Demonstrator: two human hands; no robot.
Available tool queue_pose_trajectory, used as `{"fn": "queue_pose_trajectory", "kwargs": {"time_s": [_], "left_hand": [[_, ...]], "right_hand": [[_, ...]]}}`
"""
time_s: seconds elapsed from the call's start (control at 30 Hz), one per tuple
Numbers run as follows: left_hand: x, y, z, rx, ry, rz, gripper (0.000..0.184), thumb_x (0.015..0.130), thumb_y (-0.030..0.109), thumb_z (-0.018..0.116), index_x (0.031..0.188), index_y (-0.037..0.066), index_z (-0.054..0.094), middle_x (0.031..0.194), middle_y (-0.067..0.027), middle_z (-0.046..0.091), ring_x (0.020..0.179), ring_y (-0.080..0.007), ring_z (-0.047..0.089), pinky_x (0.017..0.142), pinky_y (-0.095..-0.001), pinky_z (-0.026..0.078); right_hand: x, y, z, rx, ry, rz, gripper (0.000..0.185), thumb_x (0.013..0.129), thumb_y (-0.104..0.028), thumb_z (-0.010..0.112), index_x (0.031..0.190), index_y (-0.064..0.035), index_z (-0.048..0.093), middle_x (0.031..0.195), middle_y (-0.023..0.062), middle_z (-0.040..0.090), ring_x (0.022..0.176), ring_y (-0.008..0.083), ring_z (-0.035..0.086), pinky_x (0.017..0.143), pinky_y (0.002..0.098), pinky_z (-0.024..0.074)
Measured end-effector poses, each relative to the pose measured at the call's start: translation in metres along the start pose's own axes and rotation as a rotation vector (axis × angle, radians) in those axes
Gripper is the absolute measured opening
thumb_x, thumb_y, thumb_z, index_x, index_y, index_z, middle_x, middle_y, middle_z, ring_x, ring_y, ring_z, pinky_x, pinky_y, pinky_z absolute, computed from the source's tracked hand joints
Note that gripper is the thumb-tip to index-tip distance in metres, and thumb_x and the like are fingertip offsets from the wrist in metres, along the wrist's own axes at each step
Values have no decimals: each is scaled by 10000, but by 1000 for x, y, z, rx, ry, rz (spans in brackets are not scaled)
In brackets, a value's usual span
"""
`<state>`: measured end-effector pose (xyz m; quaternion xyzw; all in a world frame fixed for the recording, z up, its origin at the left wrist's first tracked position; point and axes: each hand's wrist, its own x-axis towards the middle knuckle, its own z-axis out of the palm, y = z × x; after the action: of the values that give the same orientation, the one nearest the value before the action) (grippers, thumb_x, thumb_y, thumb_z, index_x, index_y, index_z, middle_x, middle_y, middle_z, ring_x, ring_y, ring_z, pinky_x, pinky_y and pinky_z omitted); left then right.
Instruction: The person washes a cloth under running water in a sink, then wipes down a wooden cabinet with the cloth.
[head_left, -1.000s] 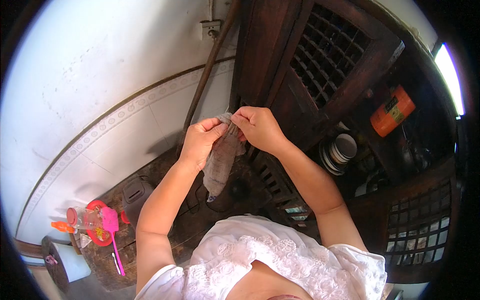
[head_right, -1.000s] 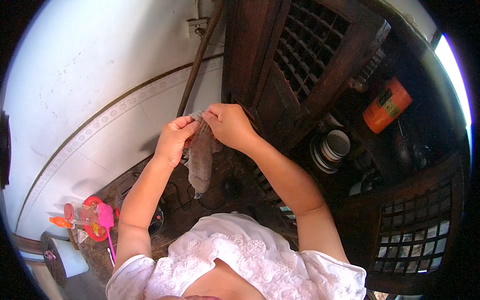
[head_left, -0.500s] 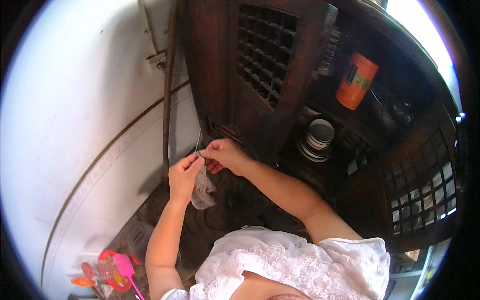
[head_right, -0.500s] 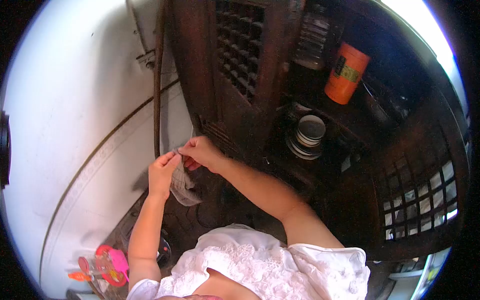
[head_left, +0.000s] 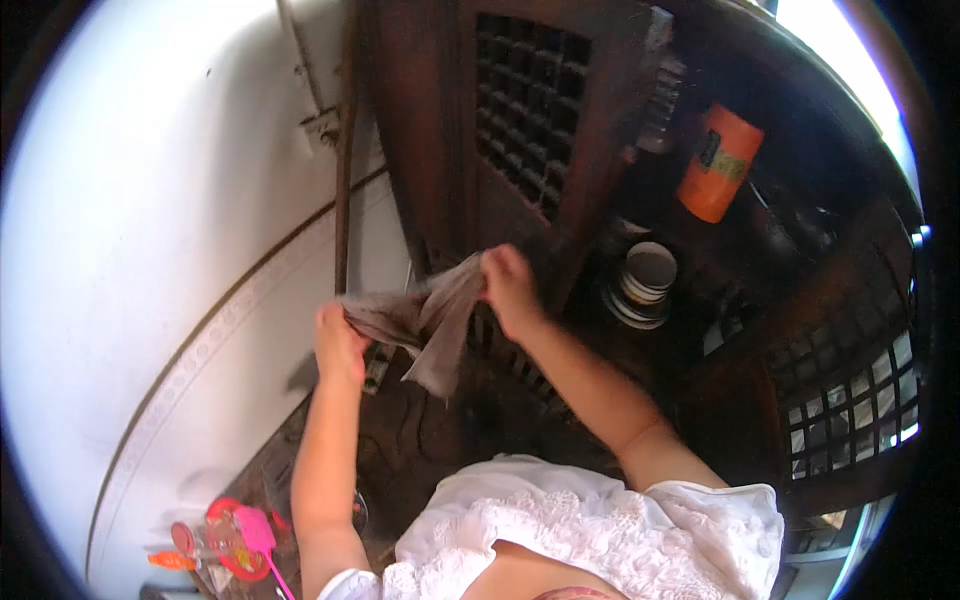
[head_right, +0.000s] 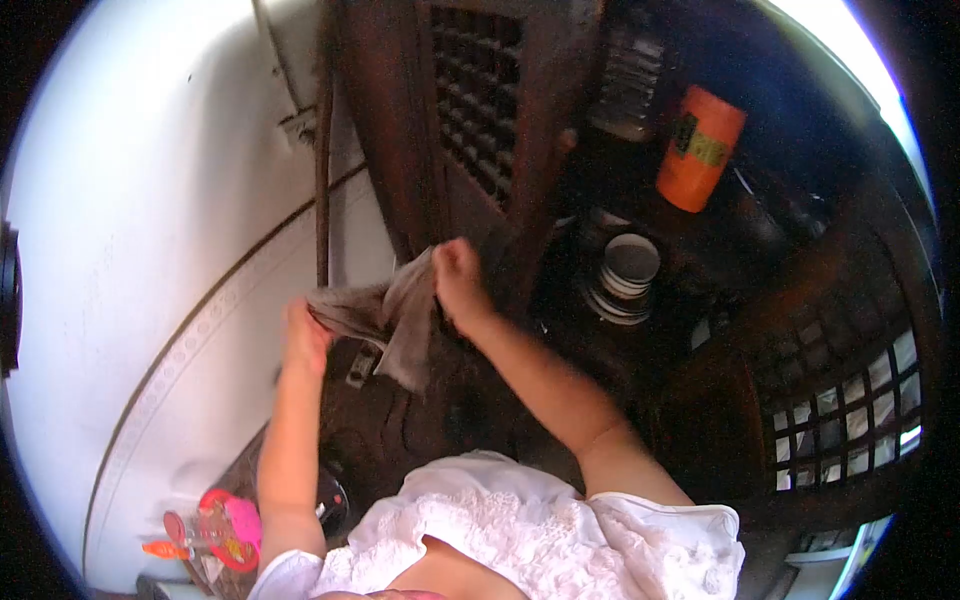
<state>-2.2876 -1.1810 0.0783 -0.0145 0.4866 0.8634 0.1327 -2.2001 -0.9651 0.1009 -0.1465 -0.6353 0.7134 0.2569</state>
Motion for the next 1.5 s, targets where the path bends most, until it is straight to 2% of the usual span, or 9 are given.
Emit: {"fn": "queue_pose_trajectory", "kwargs": {"time_s": [0.23, 0.33, 0.57, 0.67, 0.7, 0.77, 0.97, 1.27, 1.5], "left_hand": [[25, 88, -7, 498, -64, 104, 538, 821, 295, 608, 1257, 54, 404, 1237, -138, 449, 1092, -239, 468, 885, -360, 415], [19, 124, -4, 777, -660, 109, 617, 700, 256, 735, 1230, 83, 472, 1252, -129, 475, 1077, -231, 494, 891, -336, 410], [15, 123, -3, 1797, -437, -40, 451, 627, 139, 762, 1035, 23, 606, 1107, -166, 575, 1010, -237, 546, 861, -343, 426], [26, 130, -25, 1749, -339, 680, 375, 733, 192, 698, 1076, 76, 600, 1125, -132, 571, 986, -263, 567, 874, -355, 429], [21, 141, -19, 1108, -395, 396, 355, 780, 193, 655, 1104, 70, 579, 1122, -130, 569, 1004, -261, 556, 879, -356, 427], [24, 143, -11, 159, -529, 110, 305, 899, 214, 503, 1153, 45, 524, 1107, -109, 569, 1025, -226, 542, 882, -366, 430], [33, 107, -2, 688, -318, -147, 366, 906, 283, 478, 1154, 17, 519, 1090, -124, 580, 976, -200, 571, 849, -331, 469], [30, 76, -62, 1103, -862, -520, 573, 697, 145, 748, 1183, -26, 497, 1046, -115, 611, 931, -194, 587, 828, -287, 467], [42, 30, -44, 573, 697, 337, 648, 676, 268, 767, 1171, -26, 469, 1089, -168, 535, 958, -265, 531, 834, -381, 419]], "right_hand": [[9, -64, -8, -58, -250, 41, 423, 793, -209, 650, 1153, -32, 513, 985, 42, 553, 905, 145, 517, 807, 275, 411], [23, -74, -10, -538, -680, -135, 485, 737, -175, 689, 1171, -28, 531, 979, 76, 602, 888, 157, 560, 771, 282, 439], [37, -77, 2, -1065, -475, -524, 218, 796, -206, 619, 815, 9, 588, 776, 127, 607, 744, 256, 587, 662, 372, 457], [52, -84, 4, -856, -331, -670, 255, 846, -259, 577, 776, -14, 565, 807, 93, 607, 761, 227, 573, 672, 366, 446], [38, -125, 14, -615, -418, -70, 235, 880, -280, 531, 855, -53, 582, 916, 70, 590, 833, 200, 554, 737, 360, 445], [46, -123, 14, -18, -635, -74, 376, 849, -316, 573, 1092, -30, 549, 1047, 84, 570, 1004, 187, 515, 892, 361, 395], [23, -25, 41, -534, -1111, 155, 598, 805, -314, 640, 1265, -3, 419, 1200, 136, 509, 1127, 233, 460, 977, 394, 343], [68, -33, 41, 293, -612, 551, 381, 795, -221, 654, 1064, 14, 521, 1060, 135, 571, 923, 238, 580, 804, 373, 484], [36, -59, 73, 35, -543, 137, 315, 754, -77, 623, 1036, 22, 525, 970, 130, 603, 892, 243, 591, 788, 358, 490]]}}
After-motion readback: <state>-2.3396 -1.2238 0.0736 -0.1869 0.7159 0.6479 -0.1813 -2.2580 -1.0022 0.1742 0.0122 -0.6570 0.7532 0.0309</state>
